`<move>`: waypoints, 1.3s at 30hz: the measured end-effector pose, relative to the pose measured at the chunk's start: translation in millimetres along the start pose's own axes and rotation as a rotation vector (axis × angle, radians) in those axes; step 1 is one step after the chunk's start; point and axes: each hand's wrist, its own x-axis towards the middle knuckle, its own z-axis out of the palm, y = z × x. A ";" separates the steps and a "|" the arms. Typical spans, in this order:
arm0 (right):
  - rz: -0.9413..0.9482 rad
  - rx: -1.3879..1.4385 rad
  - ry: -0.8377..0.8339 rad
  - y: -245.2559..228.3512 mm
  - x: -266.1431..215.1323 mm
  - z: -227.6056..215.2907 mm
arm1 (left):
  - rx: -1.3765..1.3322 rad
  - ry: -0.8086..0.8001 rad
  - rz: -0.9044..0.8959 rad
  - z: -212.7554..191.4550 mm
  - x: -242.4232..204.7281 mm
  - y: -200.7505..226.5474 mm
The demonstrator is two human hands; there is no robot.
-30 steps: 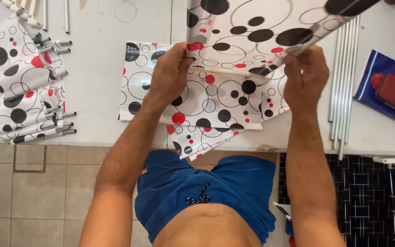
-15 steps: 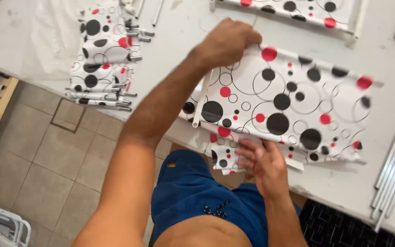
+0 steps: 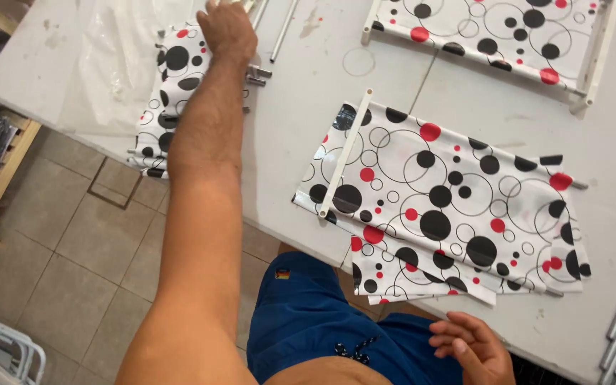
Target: Assembling fabric shelf units by inserting metal rods into sleeves and attaching plastic frames.
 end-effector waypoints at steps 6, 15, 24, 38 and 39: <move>0.062 -0.087 0.101 -65.1 -0.3 41.3 | -0.002 -0.103 -0.121 5.4 4.0 0.0; -0.240 -0.059 0.083 -88.1 14.1 13.9 | -1.177 0.262 0.575 -103.4 -47.4 21.5; -0.411 0.274 -0.347 -158.2 83.3 35.5 | -1.253 0.493 1.834 -223.7 -293.6 252.2; -0.401 0.185 0.437 -134.4 129.7 -64.7 | -0.658 0.222 1.158 -125.5 -290.7 423.7; -0.417 0.179 0.420 -131.5 131.0 -68.9 | -0.662 0.166 1.182 -132.1 -289.3 420.8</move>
